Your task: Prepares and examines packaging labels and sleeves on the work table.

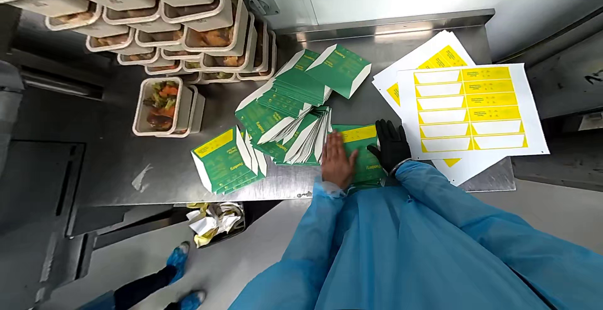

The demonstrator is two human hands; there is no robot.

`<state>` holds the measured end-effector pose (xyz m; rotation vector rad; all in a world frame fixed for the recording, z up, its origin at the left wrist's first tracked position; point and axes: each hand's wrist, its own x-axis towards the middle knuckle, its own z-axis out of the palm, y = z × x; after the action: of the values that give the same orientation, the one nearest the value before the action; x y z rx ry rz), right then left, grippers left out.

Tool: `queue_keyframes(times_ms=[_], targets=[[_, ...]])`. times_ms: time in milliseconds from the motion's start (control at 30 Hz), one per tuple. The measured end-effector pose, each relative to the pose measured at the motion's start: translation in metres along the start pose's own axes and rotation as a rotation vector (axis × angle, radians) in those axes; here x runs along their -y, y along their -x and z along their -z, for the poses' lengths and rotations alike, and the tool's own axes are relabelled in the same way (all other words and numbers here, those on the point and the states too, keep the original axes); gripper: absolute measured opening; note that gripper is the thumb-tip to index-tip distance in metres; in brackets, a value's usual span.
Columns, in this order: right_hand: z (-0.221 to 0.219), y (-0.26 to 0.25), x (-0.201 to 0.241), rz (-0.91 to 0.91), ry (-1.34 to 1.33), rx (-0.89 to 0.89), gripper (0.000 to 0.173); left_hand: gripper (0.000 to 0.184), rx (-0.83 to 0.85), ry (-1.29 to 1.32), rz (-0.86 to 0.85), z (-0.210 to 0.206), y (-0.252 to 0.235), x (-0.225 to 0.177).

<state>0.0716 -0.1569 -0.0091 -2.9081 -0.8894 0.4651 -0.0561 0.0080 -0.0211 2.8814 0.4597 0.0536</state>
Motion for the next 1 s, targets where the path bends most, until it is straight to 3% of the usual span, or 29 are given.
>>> queue_keyframes(times_ms=[67,167,233,333,433,500,633,733,800,900,967,1000], targets=[[-0.001,-0.002,0.000,-0.005,-0.001,-0.006,0.094,0.096,0.025,-0.008,0.042,0.014,0.011,0.009],[0.008,-0.003,-0.001,0.037,-0.028,0.003,0.096,0.128,0.149,0.066,-0.176,0.026,0.019,0.010],[0.020,0.000,-0.003,0.145,-0.060,-0.053,0.095,0.144,0.215,0.046,-0.231,0.024,0.017,0.008],[0.022,-0.002,0.003,0.285,-0.046,-0.081,0.081,0.141,0.300,-0.011,-0.193,0.031,0.016,0.002],[0.013,0.000,0.001,0.261,-0.009,-0.031,0.073,0.138,0.371,-0.077,-0.170,0.038,0.014,-0.003],[0.011,-0.001,0.003,0.221,0.010,-0.035,0.075,0.134,0.419,-0.097,-0.180,0.043,0.010,-0.003],[0.012,-0.017,0.001,0.086,0.050,-0.093,0.096,0.122,0.542,-0.124,-0.214,0.054,0.007,-0.010],[0.025,-0.022,-0.006,0.115,-0.037,-0.258,0.076,0.124,0.608,-0.147,-0.213,0.059,0.006,-0.013],[0.037,-0.011,-0.017,0.139,-0.094,-0.383,0.059,0.114,0.695,-0.105,-0.213,0.071,0.002,-0.017],[0.059,0.013,-0.040,0.041,-0.233,-0.415,0.052,0.053,0.716,0.058,-0.309,0.107,-0.006,-0.016],[0.059,0.027,-0.068,-0.047,-0.323,-0.455,0.048,0.036,0.485,0.137,-0.352,0.138,0.003,-0.009],[0.064,0.037,-0.079,-0.081,-0.350,-0.463,0.048,0.033,0.258,0.184,-0.355,0.153,0.015,0.001]])
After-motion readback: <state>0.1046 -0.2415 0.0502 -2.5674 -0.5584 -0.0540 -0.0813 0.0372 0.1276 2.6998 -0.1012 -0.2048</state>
